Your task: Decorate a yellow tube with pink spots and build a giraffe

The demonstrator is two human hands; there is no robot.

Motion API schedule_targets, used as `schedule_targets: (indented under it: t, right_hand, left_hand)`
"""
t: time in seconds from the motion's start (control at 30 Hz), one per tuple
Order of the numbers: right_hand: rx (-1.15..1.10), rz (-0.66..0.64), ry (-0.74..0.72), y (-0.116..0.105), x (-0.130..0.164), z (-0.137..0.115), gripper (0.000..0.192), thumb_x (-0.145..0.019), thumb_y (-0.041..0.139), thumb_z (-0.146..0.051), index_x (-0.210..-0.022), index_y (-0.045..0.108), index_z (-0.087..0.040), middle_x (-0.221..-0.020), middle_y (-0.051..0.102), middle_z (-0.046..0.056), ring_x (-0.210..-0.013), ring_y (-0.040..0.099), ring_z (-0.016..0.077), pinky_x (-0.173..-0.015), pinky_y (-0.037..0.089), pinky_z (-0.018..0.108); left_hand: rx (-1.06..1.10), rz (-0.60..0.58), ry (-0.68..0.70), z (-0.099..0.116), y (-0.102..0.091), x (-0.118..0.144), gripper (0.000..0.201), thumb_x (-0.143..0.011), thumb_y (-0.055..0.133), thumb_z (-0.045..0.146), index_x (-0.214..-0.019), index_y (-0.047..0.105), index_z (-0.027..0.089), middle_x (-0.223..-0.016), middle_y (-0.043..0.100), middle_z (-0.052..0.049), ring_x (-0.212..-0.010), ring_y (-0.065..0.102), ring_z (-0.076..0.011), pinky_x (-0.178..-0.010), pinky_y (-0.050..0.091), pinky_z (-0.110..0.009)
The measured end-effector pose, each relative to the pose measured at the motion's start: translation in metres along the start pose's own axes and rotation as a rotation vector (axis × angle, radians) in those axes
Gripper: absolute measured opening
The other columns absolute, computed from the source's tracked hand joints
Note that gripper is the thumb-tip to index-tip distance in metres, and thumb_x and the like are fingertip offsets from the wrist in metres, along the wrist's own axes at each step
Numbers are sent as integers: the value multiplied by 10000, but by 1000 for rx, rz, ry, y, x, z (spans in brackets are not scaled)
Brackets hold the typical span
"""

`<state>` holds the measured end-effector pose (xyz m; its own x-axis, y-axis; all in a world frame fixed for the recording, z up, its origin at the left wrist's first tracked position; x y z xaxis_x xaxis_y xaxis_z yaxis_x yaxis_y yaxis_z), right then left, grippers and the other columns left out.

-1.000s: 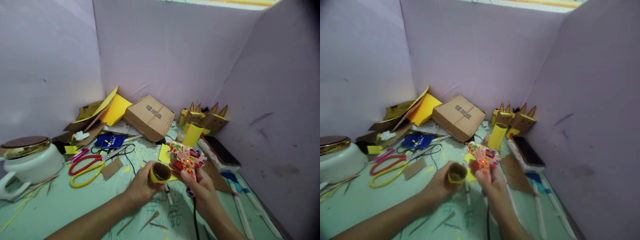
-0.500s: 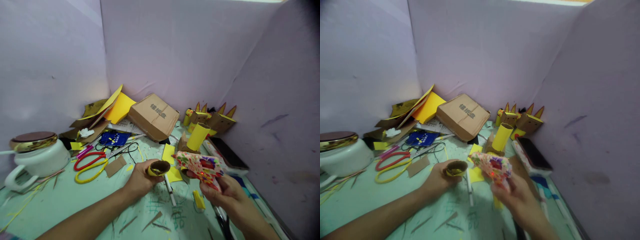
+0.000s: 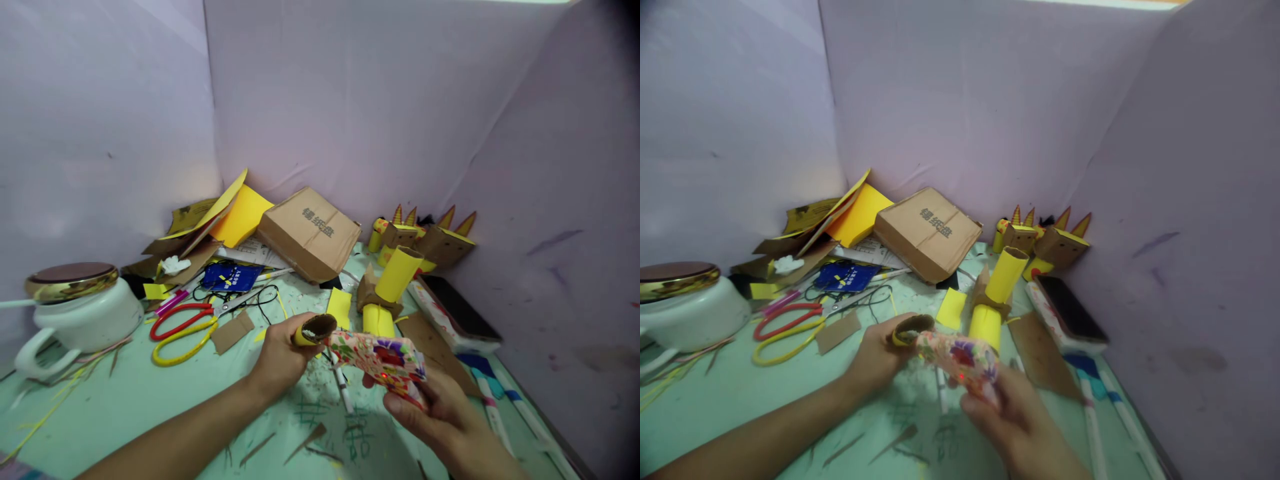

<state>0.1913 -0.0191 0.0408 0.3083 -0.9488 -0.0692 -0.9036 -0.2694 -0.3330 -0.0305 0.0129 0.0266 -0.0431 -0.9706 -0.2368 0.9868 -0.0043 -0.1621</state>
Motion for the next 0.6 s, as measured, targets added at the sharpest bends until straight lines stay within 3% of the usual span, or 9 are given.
schedule_targets:
  t: [0.3, 0.5, 0.6]
  right_hand:
    - [39, -39, 44, 6, 0, -4, 417, -797, 634, -457, -1165, 659, -263, -1130, 683, 86, -1074, 606, 313, -925, 470, 411]
    - [104, -46, 0, 5, -2, -6, 299, -819, 584, -455, -970, 709, -229, -942, 706, 68, -886, 642, 261, -799, 517, 359]
    - [142, -33, 10, 5, -2, -5, 318, -801, 593, -456, -976, 710, -218, -944, 705, 78, -894, 640, 275, -807, 513, 387]
  left_hand:
    - [-79, 31, 67, -3, 1, 3, 215, -711, 652, 131, -915, 710, 169, -935, 737, -42, -880, 667, -208, -812, 496, -296]
    - [-92, 14, 70, -3, 0, 3, 190, -720, 654, 144, -902, 704, 164, -907, 731, -44, -867, 662, -205, -782, 494, -289]
    - [-95, 30, 94, -6, 0, 2, 198, -727, 660, 165, -922, 699, 163, -927, 733, -46, -873, 663, -203, -797, 494, -292]
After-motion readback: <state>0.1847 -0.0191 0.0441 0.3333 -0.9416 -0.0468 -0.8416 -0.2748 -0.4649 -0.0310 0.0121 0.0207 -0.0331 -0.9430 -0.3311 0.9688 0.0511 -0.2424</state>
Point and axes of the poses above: each hand's wrist, its own x-axis away from the middle knuckle, its own y-axis out of the palm, z = x × y, the point moved 1 cm from there along -x, towards the middle knuckle
